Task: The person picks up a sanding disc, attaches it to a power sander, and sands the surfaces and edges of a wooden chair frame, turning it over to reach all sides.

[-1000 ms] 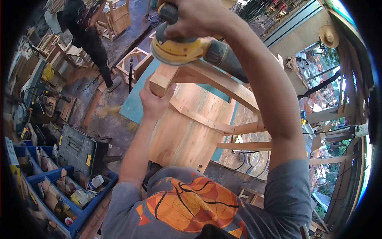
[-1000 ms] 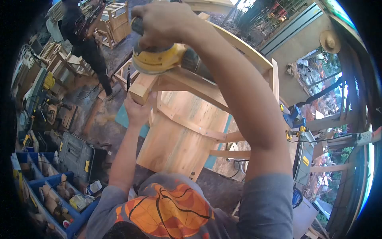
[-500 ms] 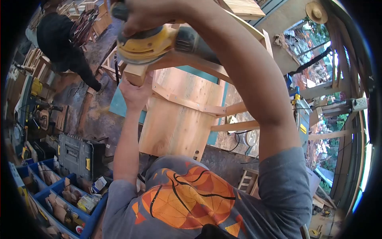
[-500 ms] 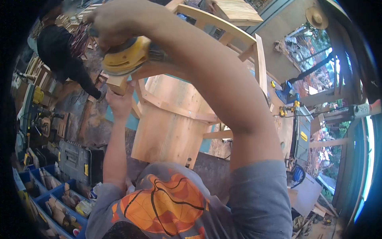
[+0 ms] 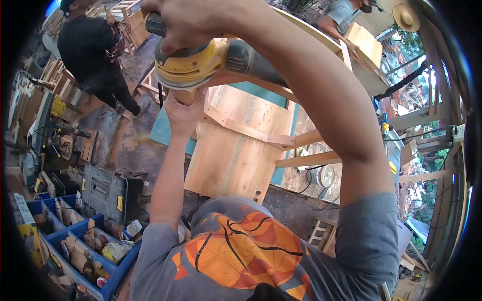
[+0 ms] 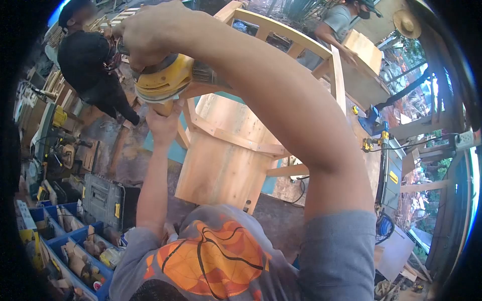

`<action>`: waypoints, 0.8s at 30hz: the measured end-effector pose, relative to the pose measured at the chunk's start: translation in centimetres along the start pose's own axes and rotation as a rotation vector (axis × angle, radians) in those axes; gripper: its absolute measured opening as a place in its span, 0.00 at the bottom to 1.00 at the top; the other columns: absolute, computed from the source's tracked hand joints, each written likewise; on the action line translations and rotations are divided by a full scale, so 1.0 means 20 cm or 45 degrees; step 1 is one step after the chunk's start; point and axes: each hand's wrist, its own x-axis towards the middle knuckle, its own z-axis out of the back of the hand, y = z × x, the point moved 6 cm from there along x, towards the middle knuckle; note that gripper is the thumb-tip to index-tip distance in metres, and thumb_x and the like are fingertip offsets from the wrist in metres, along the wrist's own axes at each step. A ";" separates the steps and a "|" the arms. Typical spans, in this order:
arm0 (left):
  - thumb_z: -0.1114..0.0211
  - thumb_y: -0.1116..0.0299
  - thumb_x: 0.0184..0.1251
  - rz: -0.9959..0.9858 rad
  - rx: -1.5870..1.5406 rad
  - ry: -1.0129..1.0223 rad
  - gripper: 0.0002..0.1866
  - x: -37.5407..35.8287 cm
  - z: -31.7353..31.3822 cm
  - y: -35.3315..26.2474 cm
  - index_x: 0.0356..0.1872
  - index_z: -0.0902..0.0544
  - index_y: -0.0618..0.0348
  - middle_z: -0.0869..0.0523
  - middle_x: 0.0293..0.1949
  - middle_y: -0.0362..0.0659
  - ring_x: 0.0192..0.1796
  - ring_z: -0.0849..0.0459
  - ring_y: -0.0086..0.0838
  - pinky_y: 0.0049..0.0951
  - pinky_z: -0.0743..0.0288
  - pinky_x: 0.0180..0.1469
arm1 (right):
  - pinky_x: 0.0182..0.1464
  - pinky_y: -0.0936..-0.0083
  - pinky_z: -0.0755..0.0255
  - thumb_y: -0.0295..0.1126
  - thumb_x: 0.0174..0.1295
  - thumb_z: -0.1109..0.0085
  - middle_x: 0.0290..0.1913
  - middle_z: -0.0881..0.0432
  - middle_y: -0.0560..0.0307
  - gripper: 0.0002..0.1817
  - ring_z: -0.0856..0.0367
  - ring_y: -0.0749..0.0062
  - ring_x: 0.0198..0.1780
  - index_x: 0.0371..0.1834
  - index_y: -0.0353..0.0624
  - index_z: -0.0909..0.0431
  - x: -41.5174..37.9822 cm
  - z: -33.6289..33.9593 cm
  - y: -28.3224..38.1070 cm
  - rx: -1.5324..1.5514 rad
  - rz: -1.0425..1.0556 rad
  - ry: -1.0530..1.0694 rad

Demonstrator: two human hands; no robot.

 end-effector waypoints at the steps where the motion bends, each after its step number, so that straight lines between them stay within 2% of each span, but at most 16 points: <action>1: 0.20 0.69 0.65 0.072 -0.016 0.022 0.22 -0.01 0.00 0.02 0.55 0.18 0.68 0.10 0.47 0.43 0.49 0.13 0.24 0.28 0.21 0.56 | 0.57 0.56 0.19 0.34 0.56 0.35 0.53 0.12 0.39 0.24 0.14 0.47 0.58 0.57 0.39 0.22 0.00 0.01 0.00 -0.049 0.031 -0.005; 2: 0.21 0.71 0.65 0.142 -0.032 0.045 0.21 0.00 -0.01 0.02 0.55 0.17 0.68 0.10 0.50 0.43 0.52 0.14 0.24 0.27 0.22 0.58 | 0.57 0.56 0.19 0.34 0.56 0.35 0.53 0.12 0.39 0.24 0.14 0.47 0.58 0.57 0.39 0.22 -0.01 0.03 0.00 -0.051 0.027 -0.018; 5: 0.21 0.71 0.65 0.087 -0.105 0.024 0.21 0.00 -0.01 -0.03 0.54 0.17 0.69 0.10 0.50 0.43 0.51 0.14 0.24 0.27 0.21 0.58 | 0.58 0.55 0.19 0.34 0.55 0.34 0.53 0.13 0.38 0.26 0.14 0.46 0.58 0.58 0.39 0.22 -0.03 0.05 0.01 0.008 0.078 -0.009; 6: 0.21 0.71 0.65 0.088 -0.103 0.021 0.21 0.00 -0.01 -0.01 0.54 0.17 0.69 0.10 0.50 0.43 0.51 0.14 0.24 0.27 0.21 0.58 | 0.60 0.55 0.19 0.41 0.52 0.30 0.59 0.14 0.45 0.33 0.15 0.50 0.61 0.65 0.49 0.23 -0.01 0.01 0.01 -0.055 0.038 -0.027; 7: 0.20 0.67 0.65 0.035 -0.065 0.028 0.22 0.00 -0.01 0.02 0.55 0.18 0.67 0.10 0.46 0.42 0.48 0.13 0.24 0.27 0.21 0.55 | 0.62 0.55 0.20 0.48 0.48 0.27 0.65 0.16 0.52 0.41 0.16 0.54 0.64 0.72 0.60 0.23 0.01 -0.02 0.01 -0.118 0.000 -0.046; 8: 0.20 0.63 0.66 -0.015 -0.026 0.036 0.24 0.00 0.00 0.03 0.55 0.19 0.66 0.10 0.43 0.41 0.44 0.13 0.24 0.28 0.20 0.51 | 0.62 0.55 0.20 0.48 0.48 0.27 0.65 0.16 0.52 0.41 0.16 0.54 0.64 0.72 0.60 0.23 0.02 -0.05 0.03 -0.114 0.004 -0.044; 11: 0.20 0.62 0.66 0.020 0.100 0.104 0.24 0.00 0.00 0.04 0.54 0.19 0.66 0.10 0.42 0.42 0.43 0.13 0.24 0.27 0.20 0.51 | 0.62 0.56 0.20 0.49 0.49 0.27 0.64 0.15 0.54 0.40 0.16 0.57 0.64 0.71 0.62 0.23 0.02 -0.05 0.07 -0.126 0.066 -0.126; 13: 0.20 0.62 0.66 0.029 0.049 0.064 0.24 -0.01 -0.01 0.01 0.54 0.18 0.66 0.10 0.42 0.42 0.44 0.13 0.24 0.27 0.20 0.51 | 0.63 0.57 0.20 0.48 0.50 0.27 0.64 0.15 0.53 0.40 0.16 0.57 0.65 0.72 0.60 0.24 0.01 -0.01 0.06 -0.166 0.036 -0.116; 14: 0.20 0.62 0.66 0.036 0.002 0.027 0.23 -0.01 -0.01 0.00 0.54 0.18 0.66 0.10 0.42 0.42 0.44 0.13 0.24 0.27 0.20 0.51 | 0.57 0.55 0.18 0.34 0.54 0.33 0.53 0.13 0.38 0.26 0.14 0.46 0.57 0.58 0.39 0.22 0.02 0.03 0.03 -0.017 0.088 -0.082; 17: 0.20 0.63 0.66 -0.055 0.077 0.039 0.23 0.00 0.00 0.00 0.53 0.18 0.67 0.10 0.40 0.42 0.43 0.13 0.24 0.27 0.20 0.49 | 0.57 0.55 0.18 0.34 0.55 0.34 0.53 0.13 0.38 0.25 0.14 0.47 0.58 0.57 0.38 0.22 0.02 0.05 0.03 -0.096 0.106 -0.022; 18: 0.20 0.63 0.66 -0.047 0.075 0.039 0.23 0.00 0.01 0.02 0.53 0.18 0.67 0.10 0.40 0.42 0.43 0.13 0.24 0.27 0.20 0.49 | 0.57 0.55 0.18 0.34 0.56 0.35 0.54 0.13 0.39 0.25 0.14 0.47 0.58 0.58 0.38 0.22 0.00 0.05 0.04 0.001 0.071 -0.041; 20: 0.20 0.69 0.64 0.015 0.051 0.041 0.21 -0.01 0.01 0.07 0.54 0.17 0.69 0.09 0.48 0.44 0.48 0.13 0.25 0.28 0.20 0.55 | 0.58 0.55 0.19 0.34 0.56 0.35 0.55 0.13 0.39 0.25 0.14 0.47 0.59 0.58 0.39 0.22 -0.11 0.07 0.10 0.022 0.080 -0.096; 22: 0.20 0.66 0.65 -0.013 0.070 0.037 0.22 0.00 0.00 0.07 0.53 0.18 0.68 0.10 0.45 0.44 0.47 0.13 0.24 0.28 0.20 0.53 | 0.58 0.55 0.19 0.35 0.57 0.35 0.55 0.14 0.38 0.26 0.15 0.46 0.59 0.60 0.39 0.23 -0.14 0.07 0.10 0.033 0.182 -0.239; 23: 0.19 0.63 0.65 -0.040 0.088 0.031 0.23 0.00 0.00 0.06 0.51 0.19 0.68 0.10 0.43 0.44 0.45 0.13 0.24 0.27 0.20 0.51 | 0.58 0.55 0.19 0.35 0.57 0.35 0.55 0.14 0.38 0.26 0.15 0.46 0.59 0.60 0.39 0.23 -0.10 0.08 0.07 0.036 0.179 -0.245; 24: 0.19 0.63 0.65 -0.042 0.092 0.039 0.23 0.00 0.00 0.05 0.51 0.19 0.68 0.10 0.43 0.44 0.45 0.13 0.24 0.27 0.20 0.51 | 0.58 0.56 0.19 0.35 0.57 0.35 0.56 0.14 0.38 0.27 0.15 0.46 0.60 0.60 0.38 0.23 -0.05 0.07 0.05 0.008 0.105 -0.119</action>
